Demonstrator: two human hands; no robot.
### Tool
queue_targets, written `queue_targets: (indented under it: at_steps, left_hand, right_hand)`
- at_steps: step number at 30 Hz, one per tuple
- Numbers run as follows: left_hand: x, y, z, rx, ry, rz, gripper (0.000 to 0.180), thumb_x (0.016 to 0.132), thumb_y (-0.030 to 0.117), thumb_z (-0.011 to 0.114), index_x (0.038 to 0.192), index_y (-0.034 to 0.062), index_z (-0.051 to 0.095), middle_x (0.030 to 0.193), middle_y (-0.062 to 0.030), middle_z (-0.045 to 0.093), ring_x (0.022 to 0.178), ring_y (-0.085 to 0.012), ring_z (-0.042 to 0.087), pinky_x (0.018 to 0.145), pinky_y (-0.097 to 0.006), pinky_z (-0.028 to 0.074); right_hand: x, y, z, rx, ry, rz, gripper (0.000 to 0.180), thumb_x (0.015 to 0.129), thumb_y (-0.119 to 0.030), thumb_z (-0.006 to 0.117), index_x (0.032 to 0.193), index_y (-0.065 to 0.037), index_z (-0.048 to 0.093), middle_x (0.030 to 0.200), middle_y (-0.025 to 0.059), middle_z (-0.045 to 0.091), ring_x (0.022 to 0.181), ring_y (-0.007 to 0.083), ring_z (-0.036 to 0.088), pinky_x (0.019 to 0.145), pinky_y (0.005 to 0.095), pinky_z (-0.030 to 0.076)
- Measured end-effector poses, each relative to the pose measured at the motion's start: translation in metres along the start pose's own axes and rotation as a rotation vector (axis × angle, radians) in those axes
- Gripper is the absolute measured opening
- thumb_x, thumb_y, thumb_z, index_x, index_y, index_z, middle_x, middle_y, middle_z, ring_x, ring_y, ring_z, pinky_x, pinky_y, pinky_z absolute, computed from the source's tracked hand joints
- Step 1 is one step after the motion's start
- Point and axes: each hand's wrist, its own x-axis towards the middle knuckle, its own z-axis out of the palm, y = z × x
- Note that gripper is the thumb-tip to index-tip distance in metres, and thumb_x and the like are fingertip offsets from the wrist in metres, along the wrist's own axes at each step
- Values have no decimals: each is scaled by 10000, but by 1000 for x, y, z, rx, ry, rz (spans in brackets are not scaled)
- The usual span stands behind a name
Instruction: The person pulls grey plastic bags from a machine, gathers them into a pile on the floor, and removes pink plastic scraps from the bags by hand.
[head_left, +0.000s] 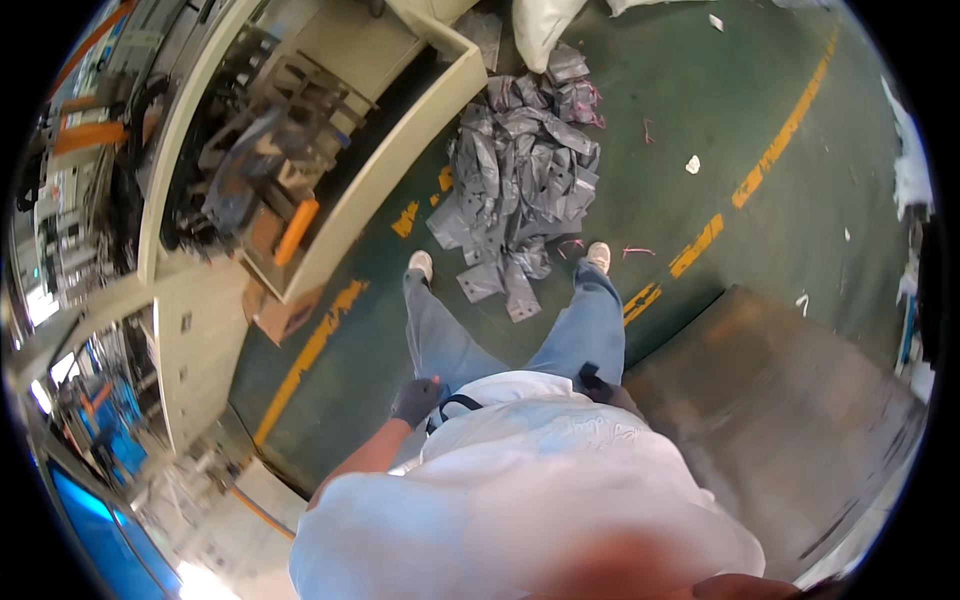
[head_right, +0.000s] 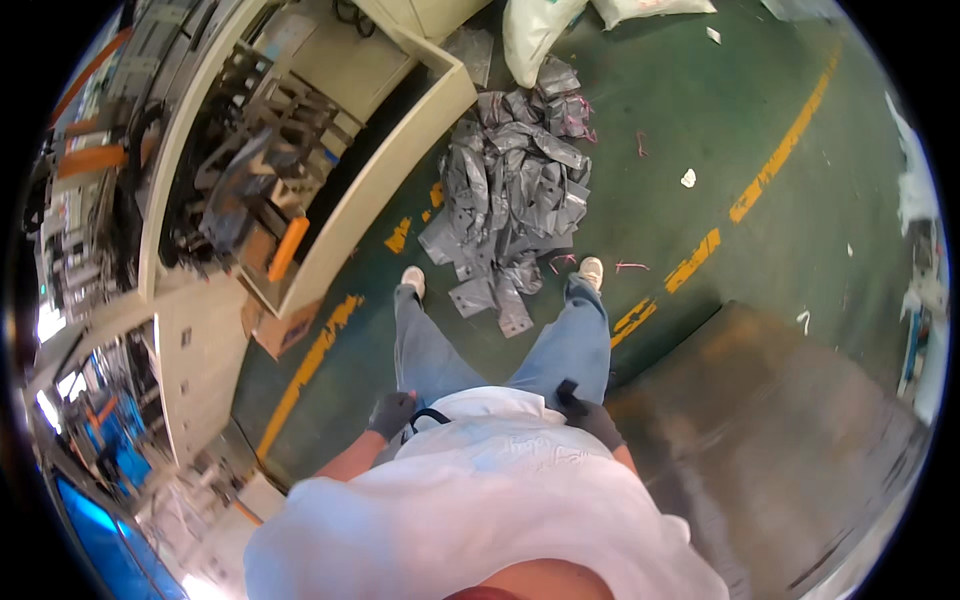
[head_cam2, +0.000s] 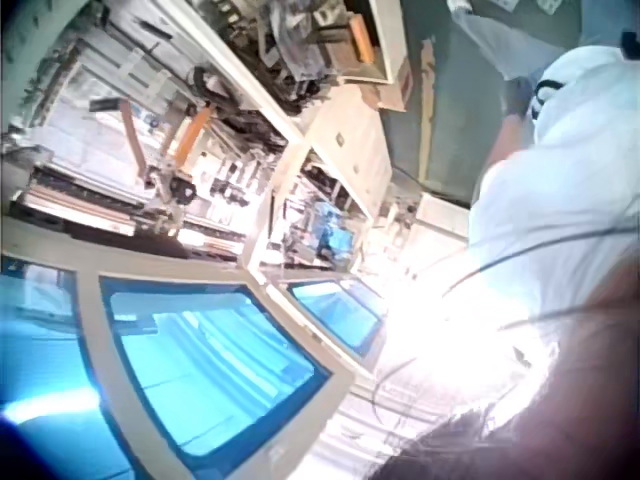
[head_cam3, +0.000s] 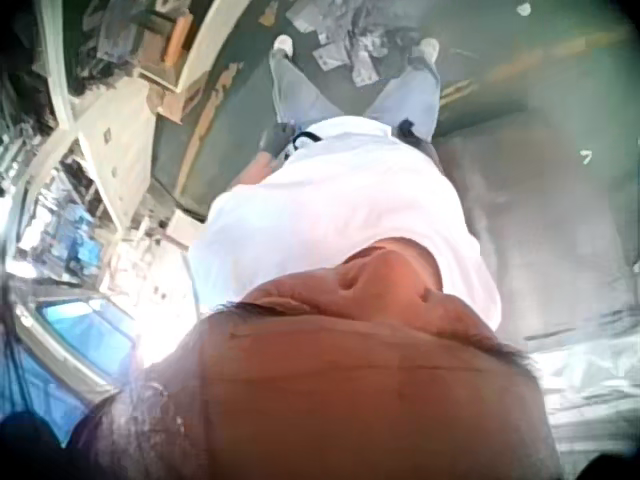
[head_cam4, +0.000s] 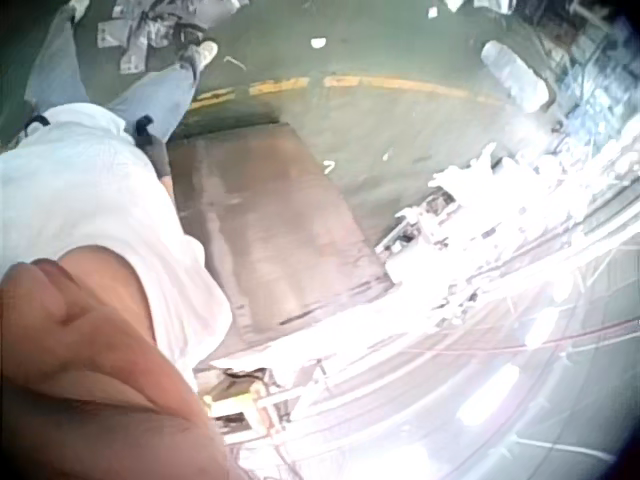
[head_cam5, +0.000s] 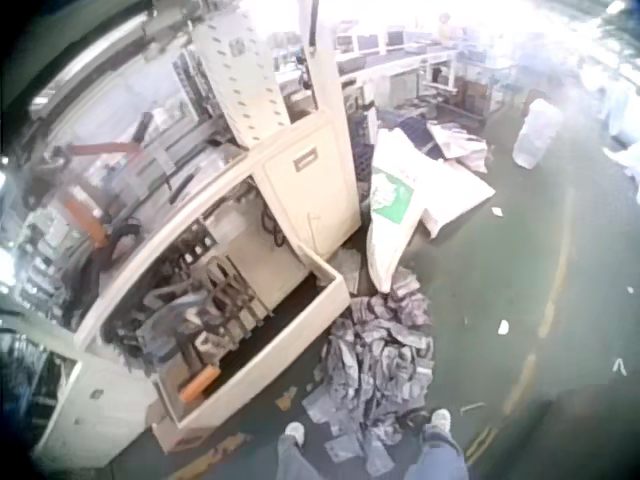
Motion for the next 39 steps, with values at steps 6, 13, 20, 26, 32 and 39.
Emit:
queue_targets:
  at_steps: [6, 13, 20, 26, 32, 39]
  left_hand:
    - [-101, 79, 106, -150, -169, -107, 438, 881, 458, 443, 848, 85, 670, 817, -191, 632, 808, -366, 609, 711, -435, 453]
    - [-96, 134, 223, -432, -186, -156, 397, 902, 444, 457, 922, 114, 676, 840, -151, 652, 783, -325, 614, 715, -400, 460]
    - [-32, 175, 323, -628, 274, -163, 317, 858, 381, 500, 801, 96, 626, 769, -173, 628, 723, -361, 609, 631, -458, 461]
    - [148, 226, 376, -1240, 551, -347, 186, 838, 222, 563, 863, 43, 606, 692, -155, 600, 629, -292, 571, 612, -365, 454]
    - [368, 258, 404, -1259, 756, -161, 96, 830, 100, 565, 900, 40, 592, 753, -133, 595, 664, -214, 581, 625, -336, 459]
    - [531, 264, 356, -1131, 1006, 101, 193, 832, 123, 588, 1001, 34, 562, 850, -116, 601, 759, -269, 586, 699, -357, 462]
  right_hand:
    - [-21, 76, -116, -168, -265, -7, 358, 889, -371, 530, 1031, -60, 634, 895, 189, 640, 867, 312, 617, 751, 380, 457]
    - [43, 99, -206, -595, -322, -103, 353, 852, -424, 560, 967, -102, 645, 842, 169, 650, 795, 326, 623, 729, 371, 469]
    - [199, 10, -244, -501, -167, -484, 168, 867, -150, 520, 996, -42, 530, 725, 101, 550, 684, 196, 543, 655, 332, 450]
    - [510, -37, -164, -991, 137, -693, 478, 767, -237, 648, 1170, -64, 458, 1056, 213, 575, 1001, 374, 559, 840, 447, 448]
    - [683, -84, -167, -1078, 758, -303, 813, 716, -219, 673, 1391, -50, 252, 1270, 255, 454, 1165, 399, 464, 937, 437, 421]
    - [761, -130, -309, -686, 504, -537, 507, 821, -81, 528, 1319, -51, 439, 1209, 180, 544, 1102, 262, 542, 934, 308, 420]
